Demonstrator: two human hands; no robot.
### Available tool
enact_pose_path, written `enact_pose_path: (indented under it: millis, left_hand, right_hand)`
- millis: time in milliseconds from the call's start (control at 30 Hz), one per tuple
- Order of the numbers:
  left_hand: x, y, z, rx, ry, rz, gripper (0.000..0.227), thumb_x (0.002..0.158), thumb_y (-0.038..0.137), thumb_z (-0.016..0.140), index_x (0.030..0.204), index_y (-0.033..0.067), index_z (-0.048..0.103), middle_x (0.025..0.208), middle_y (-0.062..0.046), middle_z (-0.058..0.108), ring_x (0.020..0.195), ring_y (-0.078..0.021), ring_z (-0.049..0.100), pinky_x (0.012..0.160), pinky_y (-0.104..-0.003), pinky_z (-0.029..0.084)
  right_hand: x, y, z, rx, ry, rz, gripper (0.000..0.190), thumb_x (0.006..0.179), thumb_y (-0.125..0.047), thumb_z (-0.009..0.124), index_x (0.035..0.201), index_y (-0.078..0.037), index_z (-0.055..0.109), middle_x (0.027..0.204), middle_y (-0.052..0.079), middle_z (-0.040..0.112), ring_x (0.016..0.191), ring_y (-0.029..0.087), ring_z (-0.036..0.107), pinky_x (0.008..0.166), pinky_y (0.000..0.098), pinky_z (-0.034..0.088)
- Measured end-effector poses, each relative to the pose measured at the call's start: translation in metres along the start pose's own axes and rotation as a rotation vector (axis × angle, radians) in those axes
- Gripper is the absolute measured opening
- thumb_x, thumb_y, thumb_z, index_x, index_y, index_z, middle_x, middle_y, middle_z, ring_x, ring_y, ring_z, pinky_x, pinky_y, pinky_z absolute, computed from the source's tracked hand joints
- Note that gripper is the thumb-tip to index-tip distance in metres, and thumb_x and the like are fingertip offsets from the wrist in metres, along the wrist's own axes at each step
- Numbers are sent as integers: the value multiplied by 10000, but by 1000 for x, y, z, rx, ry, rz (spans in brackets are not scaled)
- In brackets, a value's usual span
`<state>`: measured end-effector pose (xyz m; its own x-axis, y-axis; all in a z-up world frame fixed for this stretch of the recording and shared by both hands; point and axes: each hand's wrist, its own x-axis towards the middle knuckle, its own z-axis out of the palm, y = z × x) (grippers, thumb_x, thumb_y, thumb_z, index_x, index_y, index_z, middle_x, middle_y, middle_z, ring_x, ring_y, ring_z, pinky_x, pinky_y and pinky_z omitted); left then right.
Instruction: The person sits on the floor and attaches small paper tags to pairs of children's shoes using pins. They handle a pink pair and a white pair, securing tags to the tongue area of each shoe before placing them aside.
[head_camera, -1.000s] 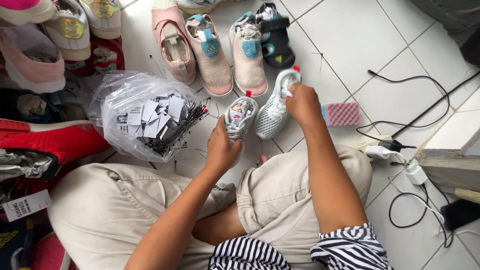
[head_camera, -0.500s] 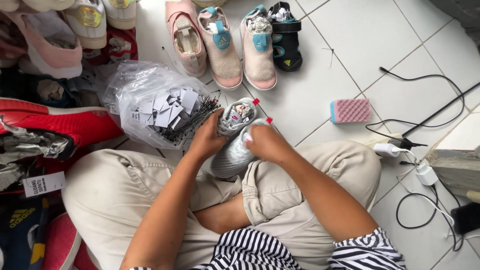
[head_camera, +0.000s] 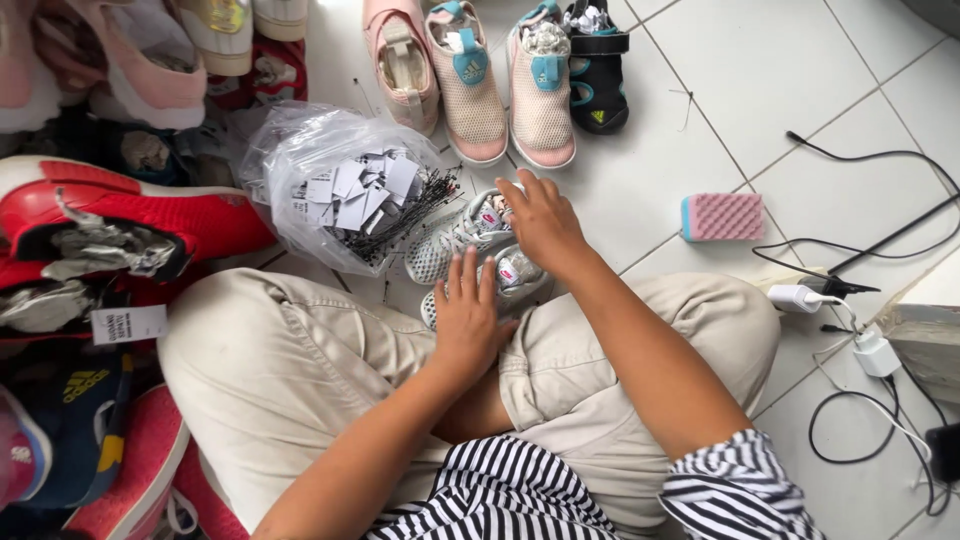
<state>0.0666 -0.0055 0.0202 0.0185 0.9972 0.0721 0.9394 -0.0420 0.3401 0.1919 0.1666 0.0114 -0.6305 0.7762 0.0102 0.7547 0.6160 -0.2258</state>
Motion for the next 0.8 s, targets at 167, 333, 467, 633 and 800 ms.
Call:
enact_pose_path:
  millis: [167,333,467,633,800]
  left_hand:
    - [-8,-24,71,273,357,84,494,946,158,530,1425,37,540,1244,-153,612,1109,-300,599,897,-507,457]
    - [-16,-14,35,220,347,190,475,906,137,573,1369,31,547,1161,-158,606,1043,-324,609,872,-514,457]
    - [-17,-16,46,167,265,311,668,778,160,688,1393,-19,498,1235,-225,578,1157,-396,561,988,-597,388]
    - [-6,-2,4,159,408,428,413,927,69,591,1335,11,564,1227,-223,600,1196,-399,576,1070,-607,381]
    - [21,4,-27,176,513,620,325,975,82,571,1295,98,621,1362,-160,625,1354,-332,542,1158,-577,353]
  right_hand:
    - [12,30,22,314,-118,62,616,912,-92,702,1493,-112,499,1306,234,574,1261,451,541,1084,527,405]
    - [-7,25,-23,471,-284,196,661,746,34,826,1337,-203,651,1297,176,527,1281,454,540,1079,510,449]
    - [-18,23,-43,457,-338,252,514,753,74,809,1178,-175,661,1136,163,580,1164,417,647,987,496,531]
    - [-22,50,-63,480,-372,247,369,830,41,723,1169,-102,687,1021,233,629,967,450,698,753,502,618]
    - [-49,61,-122,797,-246,469,363,894,166,564,1246,94,619,1034,360,526,839,493,670,641,579,628]
